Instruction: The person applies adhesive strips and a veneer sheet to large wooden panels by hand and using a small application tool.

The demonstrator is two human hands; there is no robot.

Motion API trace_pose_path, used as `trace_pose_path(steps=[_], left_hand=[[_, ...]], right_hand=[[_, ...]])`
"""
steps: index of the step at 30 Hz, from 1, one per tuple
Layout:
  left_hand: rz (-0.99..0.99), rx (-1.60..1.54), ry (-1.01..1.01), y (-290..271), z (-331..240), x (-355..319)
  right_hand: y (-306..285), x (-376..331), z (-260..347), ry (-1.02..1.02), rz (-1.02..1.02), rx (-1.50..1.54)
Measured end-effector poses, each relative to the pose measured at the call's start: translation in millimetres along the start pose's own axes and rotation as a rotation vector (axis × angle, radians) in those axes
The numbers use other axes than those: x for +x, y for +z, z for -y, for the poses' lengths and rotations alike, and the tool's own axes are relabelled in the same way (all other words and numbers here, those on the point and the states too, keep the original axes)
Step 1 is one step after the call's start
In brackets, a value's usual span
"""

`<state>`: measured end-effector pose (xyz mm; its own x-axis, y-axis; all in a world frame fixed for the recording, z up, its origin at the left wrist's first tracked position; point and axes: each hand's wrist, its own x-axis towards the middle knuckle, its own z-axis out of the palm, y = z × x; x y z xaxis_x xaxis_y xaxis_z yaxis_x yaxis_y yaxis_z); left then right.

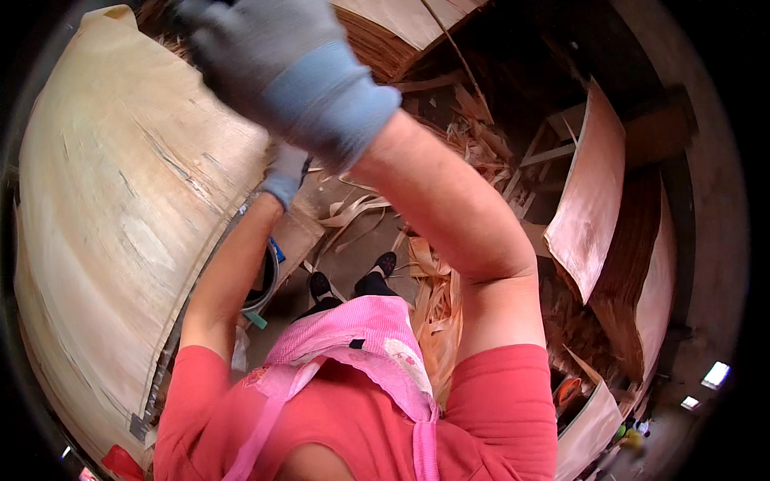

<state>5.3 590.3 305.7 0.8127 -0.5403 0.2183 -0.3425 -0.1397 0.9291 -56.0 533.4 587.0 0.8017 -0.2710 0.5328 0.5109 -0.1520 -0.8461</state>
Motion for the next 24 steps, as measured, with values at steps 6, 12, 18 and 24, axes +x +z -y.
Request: trace_pose_path(steps=[6, 12, 18, 24], left_hand=[[0.003, -0.221, -0.109, -29.6, 2.3, -1.7], [-0.107, -0.706, -0.33, -99.5, 3.3, 19.3], [-0.106, -1.066, -0.28, -275.5, 21.8, 17.4], [-0.099, -0.763, -0.584, -438.7, 91.1, -32.8]], right_hand=[[83.9, -5.3, -6.5, 0.003, 0.172, -0.266], [95.5, 2.1, -18.1, 0.051, 0.172, -0.225], [-31.1, -25.7, -64.0, 0.18, -0.135, -0.23], [-79.2, -140.7, -186.1, 0.751, -0.119, -0.29]])
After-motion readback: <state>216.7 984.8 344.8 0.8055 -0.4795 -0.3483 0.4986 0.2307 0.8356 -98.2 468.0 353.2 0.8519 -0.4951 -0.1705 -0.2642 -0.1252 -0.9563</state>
